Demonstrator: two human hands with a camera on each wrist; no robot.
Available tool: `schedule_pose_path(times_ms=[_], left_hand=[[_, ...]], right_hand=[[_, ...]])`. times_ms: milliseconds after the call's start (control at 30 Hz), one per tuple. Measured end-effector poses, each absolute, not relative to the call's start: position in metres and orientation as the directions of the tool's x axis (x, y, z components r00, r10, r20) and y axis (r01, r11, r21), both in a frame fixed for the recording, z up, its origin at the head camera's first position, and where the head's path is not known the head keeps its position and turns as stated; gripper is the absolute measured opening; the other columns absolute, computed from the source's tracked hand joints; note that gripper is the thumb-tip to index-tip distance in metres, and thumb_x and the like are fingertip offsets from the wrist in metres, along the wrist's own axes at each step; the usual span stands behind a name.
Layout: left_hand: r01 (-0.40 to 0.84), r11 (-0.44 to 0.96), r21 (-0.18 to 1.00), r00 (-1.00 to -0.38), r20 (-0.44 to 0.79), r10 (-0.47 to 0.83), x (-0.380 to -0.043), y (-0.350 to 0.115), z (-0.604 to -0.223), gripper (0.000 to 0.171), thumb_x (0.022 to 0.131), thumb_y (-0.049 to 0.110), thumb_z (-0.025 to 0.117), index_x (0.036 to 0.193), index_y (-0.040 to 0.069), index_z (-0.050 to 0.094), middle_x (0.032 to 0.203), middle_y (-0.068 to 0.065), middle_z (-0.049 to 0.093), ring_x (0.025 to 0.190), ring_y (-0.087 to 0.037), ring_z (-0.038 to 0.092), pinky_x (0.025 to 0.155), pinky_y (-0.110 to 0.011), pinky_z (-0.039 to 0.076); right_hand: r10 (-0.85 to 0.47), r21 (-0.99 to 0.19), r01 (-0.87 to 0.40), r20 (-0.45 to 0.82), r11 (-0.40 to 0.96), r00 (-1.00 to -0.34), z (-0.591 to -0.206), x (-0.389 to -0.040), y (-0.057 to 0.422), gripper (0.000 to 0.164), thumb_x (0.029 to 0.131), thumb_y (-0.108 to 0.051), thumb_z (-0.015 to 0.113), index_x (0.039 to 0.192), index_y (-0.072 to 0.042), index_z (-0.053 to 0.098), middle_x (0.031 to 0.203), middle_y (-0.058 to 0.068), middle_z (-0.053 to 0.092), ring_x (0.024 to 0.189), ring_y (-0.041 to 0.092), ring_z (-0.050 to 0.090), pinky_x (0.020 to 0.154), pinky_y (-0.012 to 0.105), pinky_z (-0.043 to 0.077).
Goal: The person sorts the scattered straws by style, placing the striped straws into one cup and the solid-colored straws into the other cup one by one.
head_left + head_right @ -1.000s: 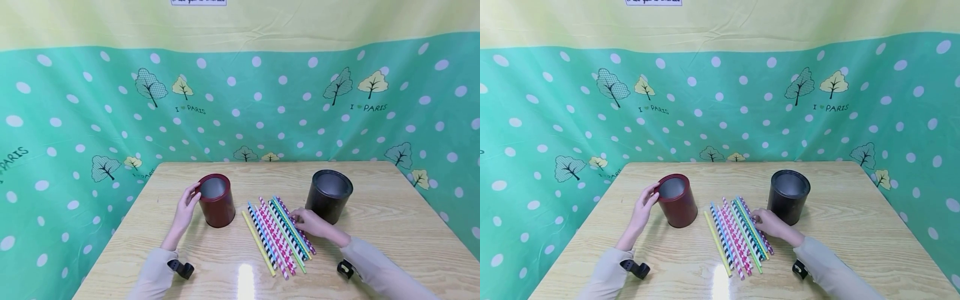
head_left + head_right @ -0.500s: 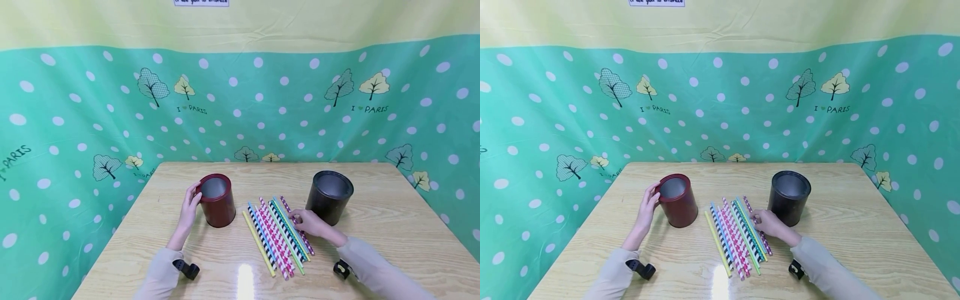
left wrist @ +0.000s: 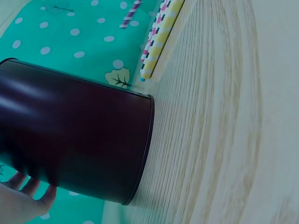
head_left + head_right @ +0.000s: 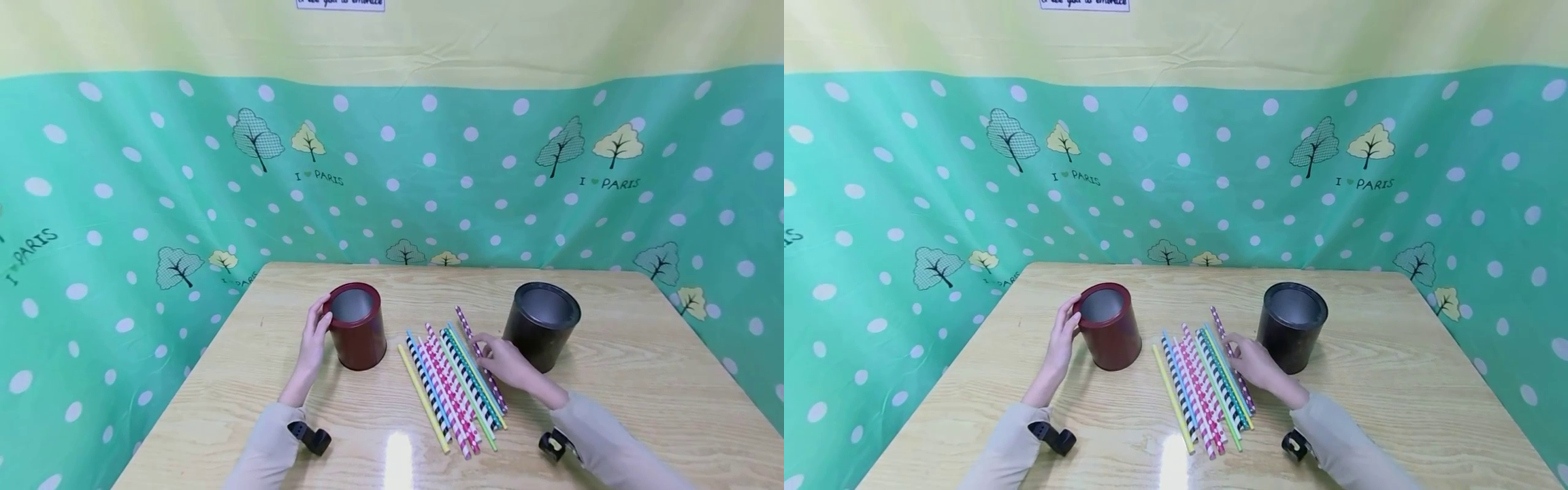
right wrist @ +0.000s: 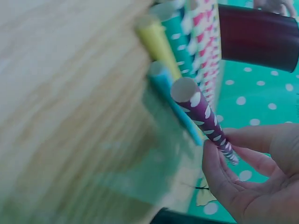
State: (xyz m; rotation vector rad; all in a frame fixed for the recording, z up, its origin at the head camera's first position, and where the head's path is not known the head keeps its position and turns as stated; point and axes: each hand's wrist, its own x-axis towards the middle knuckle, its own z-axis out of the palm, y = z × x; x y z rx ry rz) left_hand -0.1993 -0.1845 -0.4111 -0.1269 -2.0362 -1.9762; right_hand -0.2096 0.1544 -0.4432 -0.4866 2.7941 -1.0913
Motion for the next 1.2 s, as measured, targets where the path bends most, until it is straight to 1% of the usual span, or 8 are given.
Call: schedule_pose_path(times_ms=[133,367,433,567,700,900,1067,1200], left_hand=[[0.275,0.052,0.960,-0.948,0.280,-0.153,-0.202,-0.185,-0.416,0.038,0.094,0.005,0.035,0.130,-0.006,0.031,0.128,-0.023,0.039,0.112,-0.026,0.036,0.082,-0.017,0.033],[0.264,0.011,0.964,-0.951,0.262,-0.162,-0.211,-0.189,-0.428,0.038,0.094,0.007,0.038,0.131,0.000,0.034,0.130,-0.019,0.040,0.116,-0.022,0.036,0.085,-0.018,0.032],[0.261,0.006,0.965,-0.951,0.259,-0.167,-0.210,-0.188,-0.427,0.039,0.094,0.006,0.037,0.131,-0.001,0.033,0.130,-0.019,0.040,0.117,-0.022,0.035,0.085,-0.018,0.032],[0.267,0.018,0.964,-0.947,0.266,-0.180,-0.204,-0.184,-0.419,0.039,0.093,0.004,0.036,0.131,-0.004,0.031,0.128,-0.023,0.040,0.116,-0.026,0.036,0.084,-0.018,0.032],[0.277,0.020,0.961,-0.944,0.276,-0.179,-0.203,-0.183,-0.417,0.038,0.093,0.004,0.036,0.131,-0.003,0.032,0.126,-0.024,0.041,0.113,-0.027,0.037,0.082,-0.018,0.033],[0.281,0.011,0.960,-0.943,0.279,-0.183,-0.211,-0.187,-0.429,0.038,0.094,0.008,0.037,0.131,0.002,0.034,0.126,-0.021,0.042,0.111,-0.019,0.039,0.083,-0.018,0.033],[0.281,0.021,0.960,-0.941,0.279,-0.192,-0.214,-0.188,-0.434,0.039,0.094,0.012,0.038,0.132,0.005,0.034,0.128,-0.019,0.041,0.112,-0.015,0.039,0.084,-0.019,0.033],[0.274,0.004,0.962,-0.942,0.269,-0.200,-0.211,-0.188,-0.434,0.038,0.094,0.009,0.037,0.131,0.003,0.035,0.126,-0.019,0.043,0.108,-0.012,0.040,0.083,-0.018,0.033]], right_hand=[[-0.330,-0.714,-0.275,0.065,0.644,-0.942,-0.436,-0.211,0.148,0.035,0.082,-0.001,0.056,0.117,0.000,0.052,0.077,0.005,0.057,0.062,0.012,0.052,0.052,0.025,0.043],[-0.290,-0.781,-0.269,0.118,0.564,-0.950,-0.426,-0.214,0.131,0.036,0.083,-0.001,0.057,0.118,-0.005,0.052,0.083,0.007,0.058,0.067,0.015,0.054,0.052,0.024,0.046],[-0.272,-0.794,-0.270,0.138,0.544,-0.952,-0.424,-0.214,0.126,0.036,0.082,-0.002,0.058,0.118,-0.008,0.053,0.084,0.006,0.058,0.069,0.015,0.055,0.054,0.024,0.046],[-0.256,-0.831,-0.278,0.170,0.482,-0.952,-0.418,-0.213,0.116,0.037,0.082,-0.001,0.058,0.118,-0.010,0.053,0.086,0.007,0.057,0.072,0.017,0.056,0.056,0.025,0.047],[-0.248,-0.867,-0.284,0.194,0.410,-0.949,-0.411,-0.212,0.104,0.037,0.082,0.001,0.057,0.118,-0.007,0.051,0.087,0.010,0.056,0.074,0.021,0.057,0.059,0.030,0.049],[-0.216,-0.905,-0.294,0.235,0.307,-0.948,-0.401,-0.212,0.088,0.035,0.082,0.002,0.057,0.115,-0.003,0.049,0.088,0.016,0.056,0.075,0.028,0.058,0.061,0.036,0.050],[-0.193,-0.923,-0.298,0.255,0.243,-0.947,-0.392,-0.212,0.075,0.036,0.081,0.003,0.058,0.115,-0.001,0.047,0.090,0.017,0.056,0.076,0.026,0.058,0.062,0.032,0.051],[-0.176,-0.948,-0.264,0.233,0.178,-0.956,-0.384,-0.212,0.066,0.041,0.080,0.002,0.059,0.118,0.001,0.044,0.094,0.018,0.056,0.077,0.023,0.057,0.062,0.032,0.051]])
